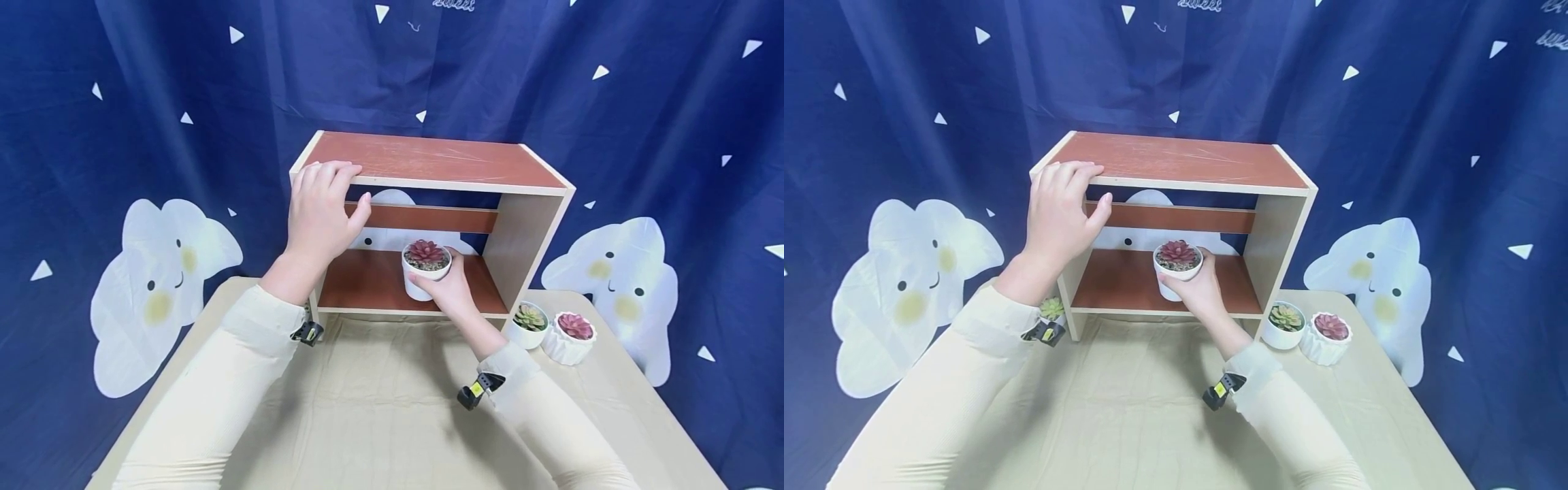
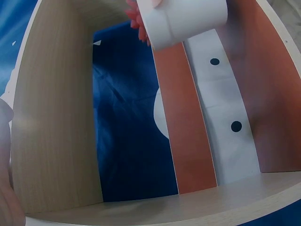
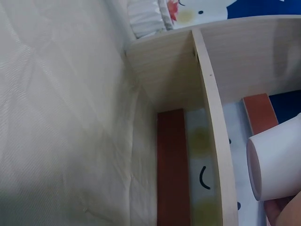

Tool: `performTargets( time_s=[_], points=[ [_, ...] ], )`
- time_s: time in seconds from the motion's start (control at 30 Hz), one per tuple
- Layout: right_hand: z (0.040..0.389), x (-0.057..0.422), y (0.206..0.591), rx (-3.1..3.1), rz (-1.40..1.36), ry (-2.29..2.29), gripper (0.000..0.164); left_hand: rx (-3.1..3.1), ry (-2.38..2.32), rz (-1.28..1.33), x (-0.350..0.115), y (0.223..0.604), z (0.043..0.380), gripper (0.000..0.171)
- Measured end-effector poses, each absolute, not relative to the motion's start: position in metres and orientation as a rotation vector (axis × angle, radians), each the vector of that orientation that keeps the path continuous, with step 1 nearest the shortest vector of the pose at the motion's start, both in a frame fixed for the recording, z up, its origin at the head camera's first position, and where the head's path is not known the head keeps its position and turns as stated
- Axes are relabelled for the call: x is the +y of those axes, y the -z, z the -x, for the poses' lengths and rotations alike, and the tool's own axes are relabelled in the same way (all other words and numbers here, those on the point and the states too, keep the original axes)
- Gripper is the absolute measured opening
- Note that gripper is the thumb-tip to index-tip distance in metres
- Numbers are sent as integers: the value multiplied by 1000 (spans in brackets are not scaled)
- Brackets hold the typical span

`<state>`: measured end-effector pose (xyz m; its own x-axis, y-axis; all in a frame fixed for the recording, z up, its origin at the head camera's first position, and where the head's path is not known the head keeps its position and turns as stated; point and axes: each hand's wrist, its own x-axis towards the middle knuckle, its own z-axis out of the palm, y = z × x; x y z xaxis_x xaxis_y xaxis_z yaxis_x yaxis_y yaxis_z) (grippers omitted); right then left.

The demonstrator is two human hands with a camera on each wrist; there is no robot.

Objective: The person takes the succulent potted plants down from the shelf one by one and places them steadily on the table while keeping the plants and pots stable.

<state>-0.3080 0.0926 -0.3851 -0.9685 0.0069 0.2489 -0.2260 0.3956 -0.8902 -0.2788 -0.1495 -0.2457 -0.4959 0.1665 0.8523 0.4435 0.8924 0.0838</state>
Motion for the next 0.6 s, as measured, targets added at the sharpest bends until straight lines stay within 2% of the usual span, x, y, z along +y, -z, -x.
performTargets(
  time_s=[0.6],
  points=[
    [287,106,379,-2426,-228,-1635,101,-2098,358,431,-149,245,278,46]
  ],
)
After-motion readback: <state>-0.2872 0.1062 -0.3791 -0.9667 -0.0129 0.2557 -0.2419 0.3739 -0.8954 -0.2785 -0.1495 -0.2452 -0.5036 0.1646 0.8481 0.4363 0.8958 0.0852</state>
